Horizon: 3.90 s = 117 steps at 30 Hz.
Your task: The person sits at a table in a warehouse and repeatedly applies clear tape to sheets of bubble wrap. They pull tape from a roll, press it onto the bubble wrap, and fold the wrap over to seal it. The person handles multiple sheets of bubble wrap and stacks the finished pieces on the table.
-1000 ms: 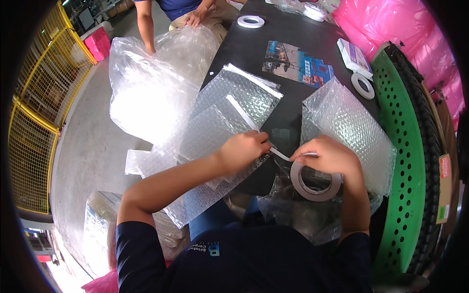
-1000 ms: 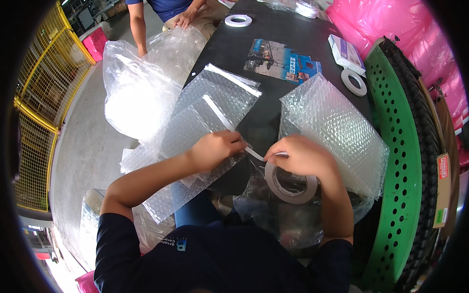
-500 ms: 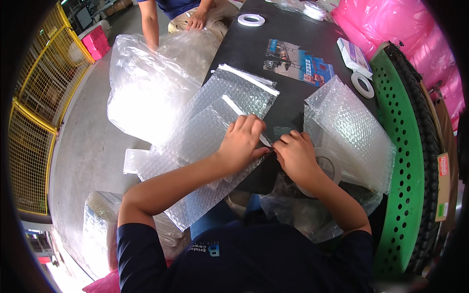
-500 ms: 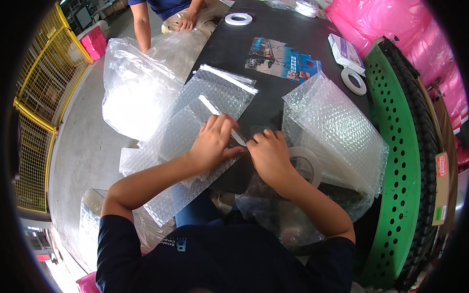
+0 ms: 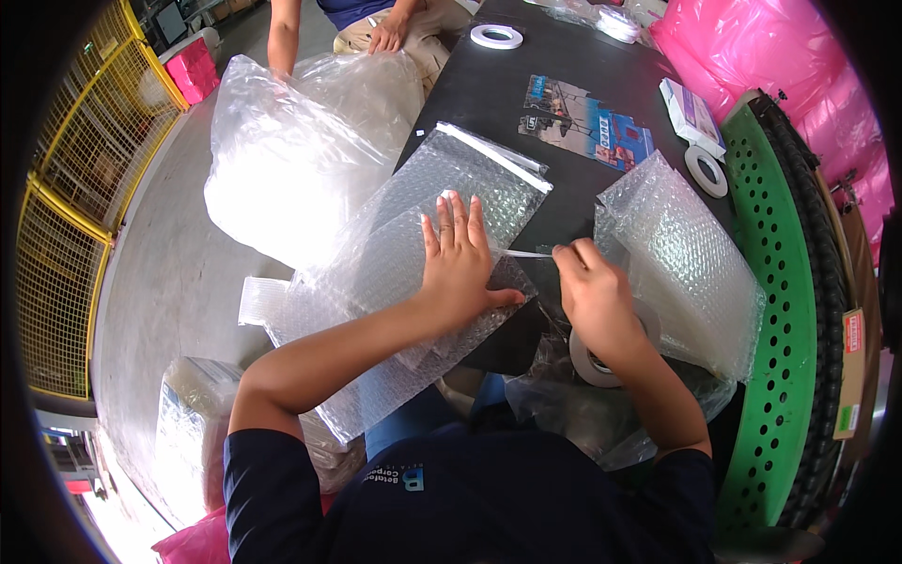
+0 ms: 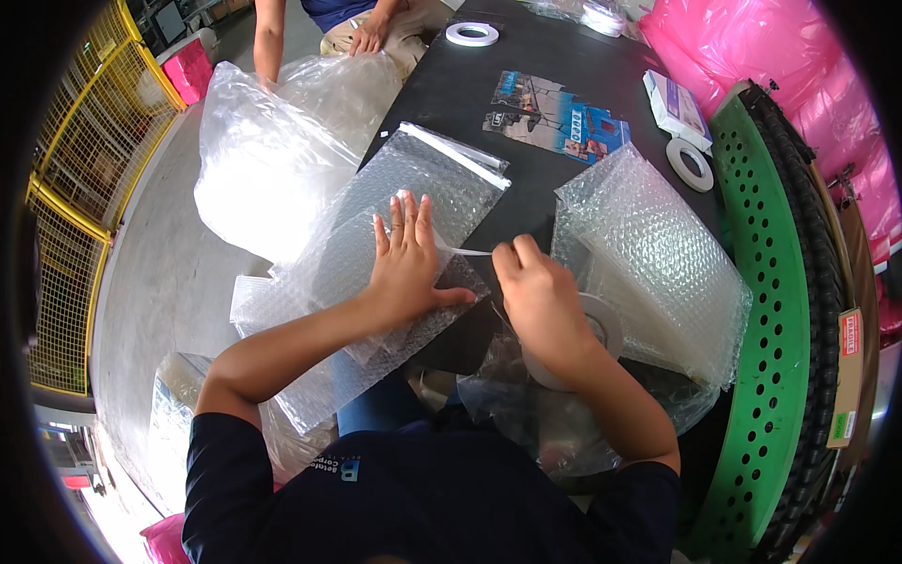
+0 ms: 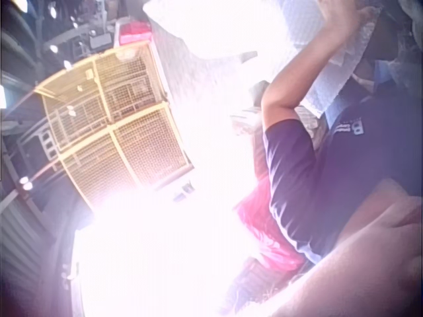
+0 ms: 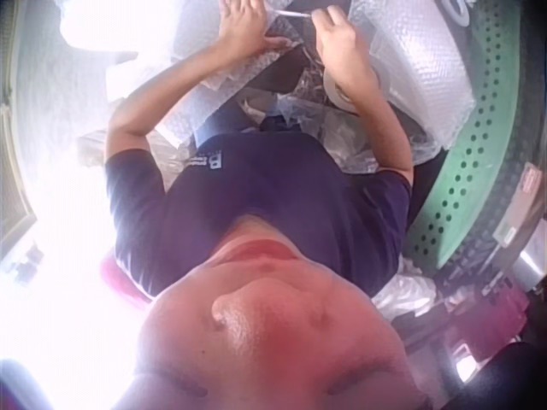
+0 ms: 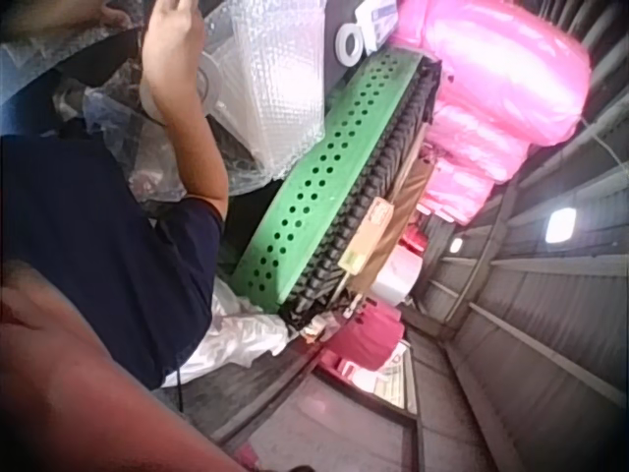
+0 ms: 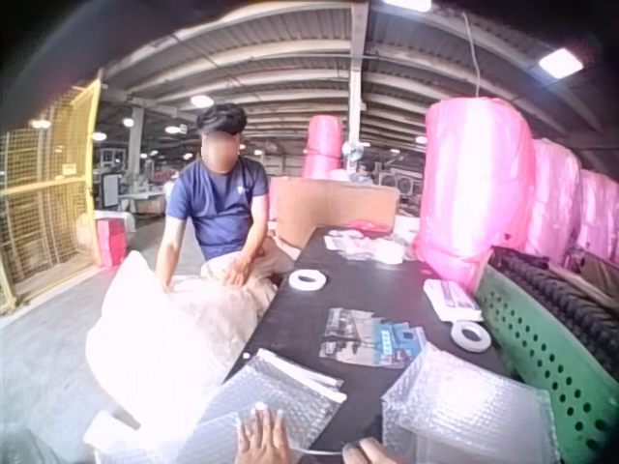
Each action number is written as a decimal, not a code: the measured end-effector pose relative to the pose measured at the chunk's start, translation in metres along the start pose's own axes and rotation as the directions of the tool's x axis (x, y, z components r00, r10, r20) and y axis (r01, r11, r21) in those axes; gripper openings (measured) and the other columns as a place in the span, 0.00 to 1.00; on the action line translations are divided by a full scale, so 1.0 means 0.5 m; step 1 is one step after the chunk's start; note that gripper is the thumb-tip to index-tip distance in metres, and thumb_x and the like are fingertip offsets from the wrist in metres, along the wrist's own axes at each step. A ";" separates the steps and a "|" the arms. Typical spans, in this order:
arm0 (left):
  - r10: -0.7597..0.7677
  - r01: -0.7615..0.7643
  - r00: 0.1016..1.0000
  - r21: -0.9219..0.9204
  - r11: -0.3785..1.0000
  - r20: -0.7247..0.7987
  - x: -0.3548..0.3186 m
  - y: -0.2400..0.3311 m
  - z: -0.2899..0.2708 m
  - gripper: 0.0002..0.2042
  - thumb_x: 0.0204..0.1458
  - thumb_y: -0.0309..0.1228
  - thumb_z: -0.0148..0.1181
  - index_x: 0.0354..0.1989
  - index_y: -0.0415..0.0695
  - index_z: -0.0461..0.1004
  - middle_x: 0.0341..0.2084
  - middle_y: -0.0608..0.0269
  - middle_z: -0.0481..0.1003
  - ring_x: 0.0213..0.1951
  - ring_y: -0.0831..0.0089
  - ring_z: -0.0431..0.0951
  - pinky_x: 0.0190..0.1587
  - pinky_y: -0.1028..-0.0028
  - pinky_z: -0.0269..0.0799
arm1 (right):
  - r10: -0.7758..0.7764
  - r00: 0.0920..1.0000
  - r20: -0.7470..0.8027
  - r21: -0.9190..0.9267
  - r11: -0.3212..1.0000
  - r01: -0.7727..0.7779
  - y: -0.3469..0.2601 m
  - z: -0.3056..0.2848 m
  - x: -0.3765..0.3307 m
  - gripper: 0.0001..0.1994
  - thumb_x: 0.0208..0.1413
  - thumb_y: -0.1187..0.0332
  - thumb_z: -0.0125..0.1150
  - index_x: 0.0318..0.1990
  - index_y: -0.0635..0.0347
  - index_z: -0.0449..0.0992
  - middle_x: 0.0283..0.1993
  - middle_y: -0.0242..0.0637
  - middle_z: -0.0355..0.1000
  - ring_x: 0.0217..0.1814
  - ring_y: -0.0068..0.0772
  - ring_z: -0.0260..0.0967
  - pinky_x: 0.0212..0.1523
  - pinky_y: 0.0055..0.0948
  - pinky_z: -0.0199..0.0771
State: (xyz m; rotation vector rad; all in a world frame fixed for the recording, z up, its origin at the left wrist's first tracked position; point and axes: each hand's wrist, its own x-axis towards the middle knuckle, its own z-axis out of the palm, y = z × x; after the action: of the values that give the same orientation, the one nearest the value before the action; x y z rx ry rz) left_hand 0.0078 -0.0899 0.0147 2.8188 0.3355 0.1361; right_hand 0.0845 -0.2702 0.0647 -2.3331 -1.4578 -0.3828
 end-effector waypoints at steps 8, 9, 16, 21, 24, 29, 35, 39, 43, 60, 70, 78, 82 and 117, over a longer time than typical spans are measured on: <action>0.036 -0.049 0.991 0.098 0.994 0.128 0.002 -0.007 -0.023 0.72 0.26 0.72 0.64 0.67 0.24 0.35 0.67 0.25 0.34 0.71 0.39 0.30 0.65 0.37 0.25 | -0.051 0.992 -0.119 -0.070 0.997 0.042 0.006 -0.034 0.008 0.17 0.43 0.81 0.57 0.45 0.69 0.72 0.38 0.42 0.66 0.33 0.41 0.73 0.30 0.34 0.75; 0.037 -0.054 0.989 0.116 0.992 0.140 0.004 -0.007 -0.026 0.72 0.26 0.73 0.64 0.67 0.24 0.37 0.67 0.26 0.35 0.71 0.40 0.30 0.65 0.37 0.26 | -0.088 0.991 -0.105 -0.087 0.993 0.079 -0.005 -0.036 0.003 0.16 0.44 0.80 0.57 0.45 0.69 0.72 0.38 0.42 0.67 0.34 0.40 0.73 0.30 0.33 0.75; 0.046 -0.057 0.982 0.059 0.997 0.184 0.027 -0.031 -0.046 0.60 0.37 0.69 0.60 0.69 0.33 0.44 0.70 0.38 0.38 0.72 0.50 0.36 0.65 0.35 0.31 | -0.256 0.964 0.079 -0.252 0.930 0.267 -0.056 -0.016 -0.043 0.16 0.40 0.75 0.60 0.41 0.70 0.75 0.30 0.36 0.65 0.30 0.30 0.69 0.29 0.27 0.73; 0.062 -0.078 0.985 0.097 0.992 0.159 0.008 -0.037 -0.037 0.56 0.39 0.66 0.61 0.70 0.41 0.44 0.72 0.48 0.38 0.73 0.55 0.36 0.65 0.34 0.31 | -0.204 0.979 -0.001 -0.250 0.948 0.198 -0.039 -0.056 -0.008 0.17 0.39 0.75 0.60 0.40 0.69 0.76 0.31 0.36 0.67 0.31 0.32 0.69 0.29 0.28 0.73; 0.076 -0.092 0.982 0.088 0.992 0.171 0.008 -0.035 -0.039 0.58 0.37 0.66 0.62 0.71 0.42 0.43 0.72 0.51 0.38 0.73 0.56 0.36 0.65 0.34 0.31 | -0.155 0.986 -0.057 -0.241 0.961 0.137 -0.028 -0.077 0.012 0.16 0.39 0.76 0.59 0.40 0.69 0.76 0.31 0.36 0.66 0.32 0.32 0.69 0.30 0.28 0.74; 0.080 -0.098 0.978 0.083 0.992 0.192 0.014 -0.036 -0.044 0.60 0.34 0.66 0.64 0.71 0.42 0.43 0.72 0.51 0.38 0.72 0.56 0.39 0.64 0.34 0.33 | -0.196 0.980 0.035 -0.280 0.939 0.198 -0.053 -0.084 0.001 0.15 0.37 0.74 0.59 0.38 0.68 0.75 0.31 0.35 0.66 0.31 0.31 0.68 0.30 0.27 0.73; 0.122 -0.152 0.965 0.112 0.982 0.232 0.022 -0.037 -0.060 0.63 0.29 0.68 0.66 0.70 0.40 0.44 0.72 0.49 0.39 0.72 0.54 0.42 0.63 0.34 0.39 | -0.265 0.949 0.172 -0.314 0.898 0.308 -0.100 -0.034 -0.046 0.09 0.34 0.74 0.60 0.28 0.65 0.74 0.30 0.39 0.67 0.31 0.30 0.69 0.29 0.25 0.72; 0.152 -0.193 0.952 0.136 0.972 0.264 0.024 -0.044 -0.068 0.65 0.27 0.68 0.67 0.70 0.38 0.43 0.71 0.47 0.38 0.71 0.52 0.42 0.61 0.34 0.41 | -0.257 0.948 0.188 -0.292 0.907 0.304 -0.113 0.000 -0.063 0.07 0.32 0.74 0.61 0.24 0.63 0.73 0.28 0.38 0.66 0.31 0.31 0.68 0.30 0.25 0.72; 0.167 -0.207 0.950 0.131 0.970 0.262 0.022 -0.045 -0.066 0.67 0.26 0.68 0.68 0.70 0.36 0.43 0.71 0.46 0.38 0.71 0.51 0.42 0.61 0.35 0.42 | -0.236 0.952 0.195 -0.262 0.923 0.282 -0.127 0.020 -0.072 0.08 0.32 0.74 0.61 0.24 0.63 0.74 0.28 0.37 0.66 0.31 0.30 0.68 0.28 0.25 0.71; 0.153 -0.207 0.952 0.190 0.960 0.264 0.022 -0.035 -0.064 0.68 0.26 0.69 0.67 0.70 0.35 0.41 0.70 0.42 0.38 0.71 0.49 0.43 0.62 0.36 0.45 | -0.083 0.969 0.232 -0.165 0.979 0.123 -0.131 0.046 -0.088 0.10 0.37 0.77 0.61 0.32 0.68 0.76 0.31 0.37 0.65 0.33 0.31 0.68 0.28 0.25 0.71; 0.122 -0.183 0.954 0.210 0.960 0.275 0.025 -0.030 -0.062 0.68 0.26 0.72 0.64 0.70 0.35 0.40 0.70 0.42 0.37 0.70 0.49 0.43 0.61 0.36 0.45 | 0.093 0.954 0.286 0.026 0.994 -0.104 -0.121 0.047 -0.089 0.09 0.52 0.77 0.56 0.40 0.72 0.74 0.34 0.43 0.65 0.35 0.42 0.69 0.35 0.37 0.72; 0.124 -0.174 0.954 0.167 0.970 0.272 0.024 -0.030 -0.065 0.68 0.25 0.72 0.65 0.70 0.35 0.42 0.71 0.42 0.36 0.71 0.48 0.41 0.60 0.32 0.42 | 0.110 0.955 0.276 0.119 0.982 -0.148 -0.109 0.048 -0.086 0.08 0.52 0.77 0.57 0.39 0.72 0.75 0.33 0.44 0.65 0.35 0.46 0.69 0.36 0.39 0.71; 0.109 -0.156 0.958 0.162 0.975 0.264 0.024 -0.028 -0.063 0.63 0.35 0.72 0.59 0.70 0.35 0.41 0.71 0.42 0.36 0.71 0.47 0.41 0.61 0.33 0.42 | 0.120 0.938 0.324 0.171 0.968 -0.183 -0.096 0.047 -0.079 0.08 0.53 0.76 0.57 0.39 0.71 0.75 0.32 0.45 0.65 0.35 0.47 0.69 0.36 0.41 0.70; 0.786 -0.786 0.615 0.023 0.617 -0.066 -0.047 0.003 -0.005 0.11 0.43 0.24 0.57 0.37 0.34 0.74 0.41 0.54 0.70 0.51 0.58 0.70 0.62 0.57 0.64 | 0.147 0.979 -0.140 0.075 0.988 -0.137 -0.091 0.088 -0.114 0.05 0.41 0.73 0.63 0.26 0.60 0.72 0.27 0.36 0.66 0.30 0.40 0.65 0.28 0.36 0.68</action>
State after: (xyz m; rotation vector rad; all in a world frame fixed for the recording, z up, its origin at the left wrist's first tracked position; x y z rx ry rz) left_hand -0.0148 -0.0964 0.0162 2.7282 -0.9360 0.4174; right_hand 0.0206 -0.2784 0.0092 -2.2894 -1.2106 -0.4487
